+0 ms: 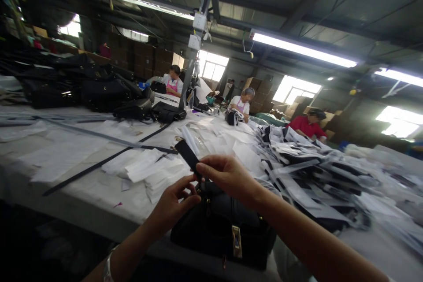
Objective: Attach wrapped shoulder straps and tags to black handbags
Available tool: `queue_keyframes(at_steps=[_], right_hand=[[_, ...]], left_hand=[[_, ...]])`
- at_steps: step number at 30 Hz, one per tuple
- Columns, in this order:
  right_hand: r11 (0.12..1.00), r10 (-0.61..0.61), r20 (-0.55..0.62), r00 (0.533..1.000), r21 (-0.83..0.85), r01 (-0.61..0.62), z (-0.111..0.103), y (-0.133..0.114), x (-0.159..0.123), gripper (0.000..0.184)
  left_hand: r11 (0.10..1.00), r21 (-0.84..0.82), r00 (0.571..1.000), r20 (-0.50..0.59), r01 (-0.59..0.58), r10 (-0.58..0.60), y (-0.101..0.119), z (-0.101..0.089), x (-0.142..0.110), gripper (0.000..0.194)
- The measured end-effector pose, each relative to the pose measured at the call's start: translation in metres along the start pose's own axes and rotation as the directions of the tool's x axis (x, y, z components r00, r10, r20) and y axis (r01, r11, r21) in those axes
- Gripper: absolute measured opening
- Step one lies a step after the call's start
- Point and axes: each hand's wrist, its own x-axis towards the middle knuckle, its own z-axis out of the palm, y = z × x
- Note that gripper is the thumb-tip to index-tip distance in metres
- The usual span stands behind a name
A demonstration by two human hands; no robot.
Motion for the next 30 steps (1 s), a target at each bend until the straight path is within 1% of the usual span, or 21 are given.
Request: queue_keyframes(at_steps=[2,4,7,8,9,10,11,12,13,14,15,16,17,18,19,20,21,23,25,27,30], right_hand=[[0.992,-0.037,-0.048,0.998,-0.121,0.03,0.002,0.007,0.002,0.035],[0.946,-0.048,-0.094,0.994,-0.323,0.015,0.003,0.019,0.001,0.035],[0.821,0.055,-0.047,0.997,-0.566,-0.072,0.002,0.039,-0.006,0.03],[0.794,0.079,-0.04,0.996,-0.601,-0.087,0.002,0.044,-0.009,0.03],[0.773,0.075,-0.056,0.996,-0.628,-0.093,0.002,0.048,-0.013,0.028],[0.753,0.039,-0.098,0.994,-0.651,-0.094,0.003,0.05,-0.018,0.026],[0.733,-0.016,-0.158,0.987,-0.674,-0.096,0.005,0.051,-0.023,0.024],[0.713,-0.075,-0.216,0.974,-0.694,-0.1,0.008,0.051,-0.029,0.022],[0.697,-0.12,-0.254,0.96,-0.71,-0.101,0.012,0.051,-0.035,0.019],[0.685,-0.147,-0.267,0.952,-0.722,-0.097,0.016,0.05,-0.042,0.016],[0.678,-0.154,-0.262,0.953,-0.729,-0.091,0.022,0.049,-0.048,0.017],[0.675,-0.142,-0.246,0.959,-0.732,-0.088,0.029,0.049,-0.053,0.02],[0.673,-0.118,-0.231,0.966,-0.734,-0.094,0.036,0.048,-0.057,0.024],[0.668,-0.083,-0.227,0.97,-0.735,-0.115,0.044,0.048,-0.06,0.028],[0.659,-0.045,-0.241,0.969,-0.737,-0.153,0.05,0.047,-0.061,0.032],[0.644,-0.003,-0.268,0.963,-0.737,-0.203,0.056,0.046,-0.061,0.036],[0.627,0.039,-0.301,0.953,-0.735,-0.258,0.061,0.045,-0.059,0.04],[0.595,0.105,-0.359,0.927,-0.725,-0.348,0.068,0.044,-0.053,0.045],[0.576,0.139,-0.392,0.909,-0.715,-0.396,0.072,0.043,-0.047,0.047],[0.56,0.161,-0.425,0.891,-0.704,-0.437,0.076,0.045,-0.043,0.047],[0.55,0.165,-0.474,0.865,-0.684,-0.479,0.081,0.053,-0.041,0.044]], left_hand=[[0.998,-0.054,0.999,-0.033,0.036,-0.038,0.008,0.003,0.002,0.033],[0.985,-0.151,0.994,-0.068,0.077,-0.088,0.012,0.002,0.001,0.03],[0.927,-0.342,0.971,-0.122,0.153,-0.205,0.001,-0.008,-0.006,0.036],[0.894,-0.406,0.948,-0.163,0.186,-0.272,-0.006,-0.014,-0.009,0.039],[0.861,-0.462,0.911,-0.226,0.212,-0.345,-0.014,-0.022,-0.013,0.043],[0.843,-0.491,0.861,-0.308,0.22,-0.404,-0.022,-0.03,-0.016,0.046],[0.854,-0.475,0.806,-0.41,0.211,-0.427,-0.029,-0.039,-0.018,0.05],[0.898,-0.396,0.759,-0.52,0.193,-0.392,-0.034,-0.047,-0.021,0.055],[0.954,-0.248,0.728,-0.621,0.169,-0.29,-0.037,-0.054,-0.022,0.06],[0.99,-0.036,0.724,-0.678,0.138,-0.126,-0.037,-0.059,-0.023,0.065],[0.973,0.208,0.744,-0.665,0.102,0.064,-0.035,-0.063,-0.023,0.066],[0.896,0.44,0.776,-0.586,0.061,0.235,-0.031,-0.064,-0.022,0.063],[0.782,0.623,0.816,-0.461,0.017,0.349,-0.025,-0.064,-0.02,0.058],[0.666,0.745,0.858,-0.326,-0.026,0.398,-0.02,-0.063,-0.017,0.051],[0.575,0.816,0.897,-0.205,-0.064,0.391,-0.015,-0.061,-0.014,0.045],[0.518,0.85,0.93,-0.111,-0.094,0.351,-0.01,-0.059,-0.01,0.04],[0.496,0.861,0.954,-0.043,-0.114,0.295,-0.006,-0.057,-0.006,0.037],[0.524,0.838,0.981,0.063,-0.152,0.184,-0.002,-0.055,0.002,0.035],[0.604,0.776,0.984,0.152,-0.179,0.096,0.0,-0.055,0.009,0.037],[0.712,0.671,0.966,0.253,-0.209,0.045,0.001,-0.055,0.015,0.039],[0.854,0.465,0.92,0.39,-0.234,0.04,0.002,-0.054,0.025,0.039]])
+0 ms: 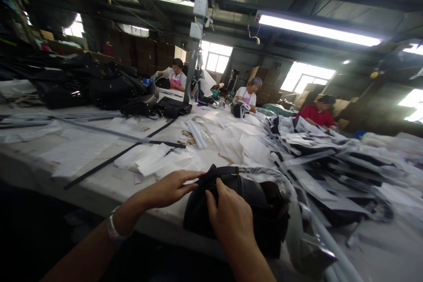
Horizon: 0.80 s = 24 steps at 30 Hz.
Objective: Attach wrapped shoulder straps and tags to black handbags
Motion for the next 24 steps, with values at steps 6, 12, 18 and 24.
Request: queue_keyframes(at_steps=[6,12,18,24], right_hand=[[0.935,-0.124,-0.188,0.974,0.307,0.179,0.012,0.018,0.005,0.037],[0.73,-0.329,-0.198,0.923,0.567,0.381,-0.011,0.043,0.026,0.031],[0.779,-0.308,-0.114,0.945,0.54,0.319,-0.018,0.05,0.009,0.023],[0.919,-0.099,-0.083,0.992,0.375,0.123,-0.007,0.045,-0.027,0.024]], left_hand=[[0.962,-0.243,0.989,-0.055,0.122,-0.139,0.005,0.003,0.011,0.02],[0.826,-0.532,0.947,-0.129,0.185,-0.295,0.023,0.015,0.0,0.02],[0.737,-0.619,0.943,0.018,0.271,-0.332,0.028,0.039,-0.021,0.02],[0.683,-0.64,0.91,0.062,0.352,-0.41,0.038,0.057,-0.042,0.027]])
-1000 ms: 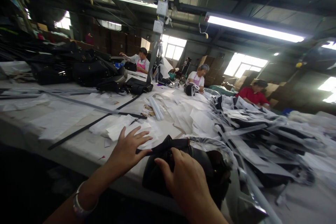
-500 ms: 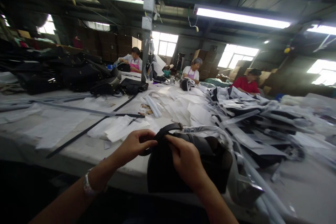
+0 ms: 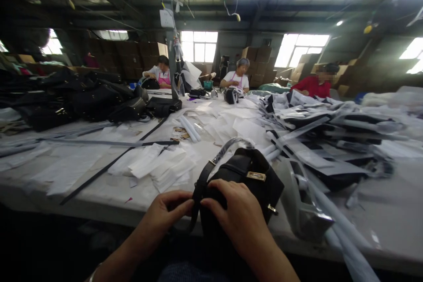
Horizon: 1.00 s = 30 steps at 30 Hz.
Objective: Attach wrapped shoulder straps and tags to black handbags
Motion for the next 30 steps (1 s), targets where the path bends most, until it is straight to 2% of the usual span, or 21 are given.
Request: queue_keyframes(at_steps=[2,5,10,15,21,26,30], right_hand=[[0.999,0.052,0.011,0.999,-0.004,-0.052,0.0,0.002,-0.006,0.023],[0.988,0.129,0.033,0.991,0.083,-0.131,-0.004,0.009,-0.013,0.023],[0.958,0.17,0.011,0.985,0.232,-0.168,-0.011,0.016,-0.025,0.021],[0.938,0.186,-0.024,0.982,0.303,-0.17,-0.013,0.015,-0.034,0.018],[0.943,0.197,-0.074,0.978,0.286,-0.168,-0.009,0.015,-0.04,0.024],[0.933,0.248,-0.084,0.965,0.288,-0.215,-0.006,0.015,-0.044,0.025],[0.926,0.271,-0.088,0.958,0.296,-0.235,-0.004,0.014,-0.046,0.026]], left_hand=[[1.0,-0.012,0.998,-0.065,0.01,-0.011,-0.001,0.01,-0.003,0.026],[0.999,-0.045,0.991,-0.132,0.028,-0.034,-0.004,0.027,-0.005,0.025],[0.999,-0.02,0.991,-0.13,-0.041,0.038,-0.01,0.045,-0.002,0.019],[0.986,0.122,0.979,-0.152,-0.115,0.133,-0.009,0.049,-0.002,0.013],[0.981,0.132,0.976,-0.143,-0.143,0.161,-0.007,0.051,-0.002,0.014],[0.97,0.178,0.982,-0.066,-0.165,0.179,-0.004,0.05,-0.002,0.013],[0.974,0.194,0.988,-0.075,-0.12,0.137,-0.003,0.049,-0.003,0.016]])
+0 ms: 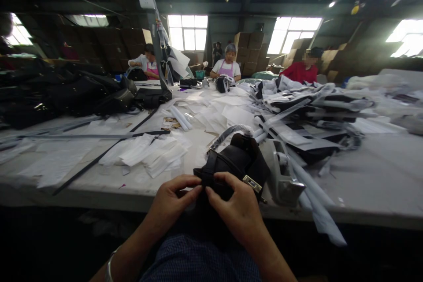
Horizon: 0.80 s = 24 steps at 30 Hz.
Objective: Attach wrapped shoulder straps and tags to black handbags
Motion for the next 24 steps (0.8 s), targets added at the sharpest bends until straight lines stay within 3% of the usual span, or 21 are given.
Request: queue_keyframes(at_steps=[11,20,24], right_hand=[[0.998,0.066,-0.057,0.996,-0.004,-0.066,0.008,-0.002,-0.003,0.026],[0.996,0.088,-0.124,0.988,0.001,-0.088,0.015,0.004,-0.008,0.025],[0.996,0.088,-0.125,0.988,-0.007,-0.089,0.018,0.007,-0.009,0.025]], left_hand=[[0.994,-0.039,0.995,-0.006,0.1,-0.1,-0.007,0.006,0.002,0.016],[0.987,-0.12,0.994,0.018,0.105,-0.103,-0.014,0.01,0.004,0.016],[0.993,-0.08,0.997,-0.002,0.082,-0.082,-0.013,0.015,0.005,0.013]])
